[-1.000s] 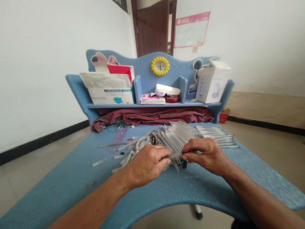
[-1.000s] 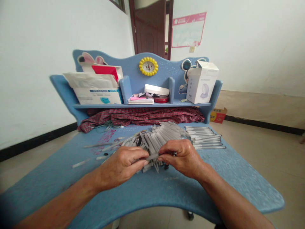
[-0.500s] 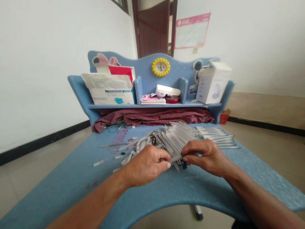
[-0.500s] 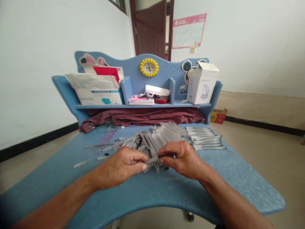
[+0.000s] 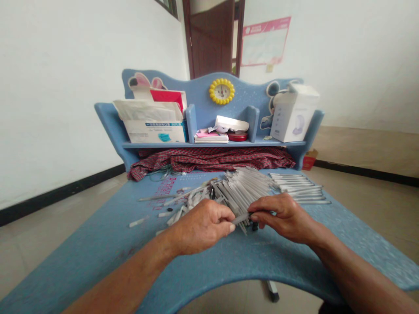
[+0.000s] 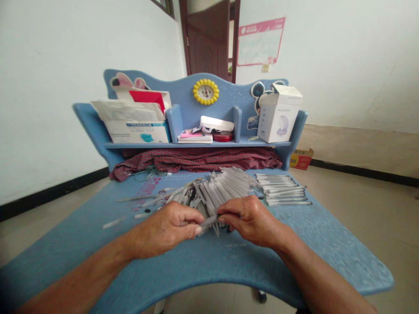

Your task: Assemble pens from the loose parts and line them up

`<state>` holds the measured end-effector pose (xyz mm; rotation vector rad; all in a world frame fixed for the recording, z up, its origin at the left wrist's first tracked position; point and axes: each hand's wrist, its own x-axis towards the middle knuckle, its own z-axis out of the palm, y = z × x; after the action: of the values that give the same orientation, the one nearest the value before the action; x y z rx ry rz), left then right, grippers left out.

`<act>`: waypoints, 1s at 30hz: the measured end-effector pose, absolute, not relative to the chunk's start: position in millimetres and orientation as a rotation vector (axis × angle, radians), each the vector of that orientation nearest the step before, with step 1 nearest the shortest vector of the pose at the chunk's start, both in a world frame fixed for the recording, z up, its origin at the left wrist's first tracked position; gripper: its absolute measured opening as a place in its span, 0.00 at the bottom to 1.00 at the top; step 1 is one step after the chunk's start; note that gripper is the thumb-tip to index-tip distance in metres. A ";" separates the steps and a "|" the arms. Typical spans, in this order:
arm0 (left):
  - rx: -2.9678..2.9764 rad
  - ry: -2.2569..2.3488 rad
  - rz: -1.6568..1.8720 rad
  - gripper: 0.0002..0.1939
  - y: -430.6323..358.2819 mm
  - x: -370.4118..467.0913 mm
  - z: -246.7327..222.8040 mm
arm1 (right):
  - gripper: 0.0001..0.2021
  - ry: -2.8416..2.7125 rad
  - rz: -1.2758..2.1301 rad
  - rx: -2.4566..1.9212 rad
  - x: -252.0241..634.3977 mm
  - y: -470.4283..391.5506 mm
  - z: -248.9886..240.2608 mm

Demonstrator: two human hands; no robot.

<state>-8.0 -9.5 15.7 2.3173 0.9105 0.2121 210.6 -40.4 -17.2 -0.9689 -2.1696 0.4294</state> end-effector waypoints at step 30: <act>2.339 0.902 0.235 0.09 -8.5 -8.1 12.0 | 0.16 -2.044 0.749 -1.066 209.8 -39.5 -21.4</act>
<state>-8.1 -8.5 12.0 2.3394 0.9020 0.2352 209.8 -39.5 -21.4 -1.0656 -2.0441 0.7488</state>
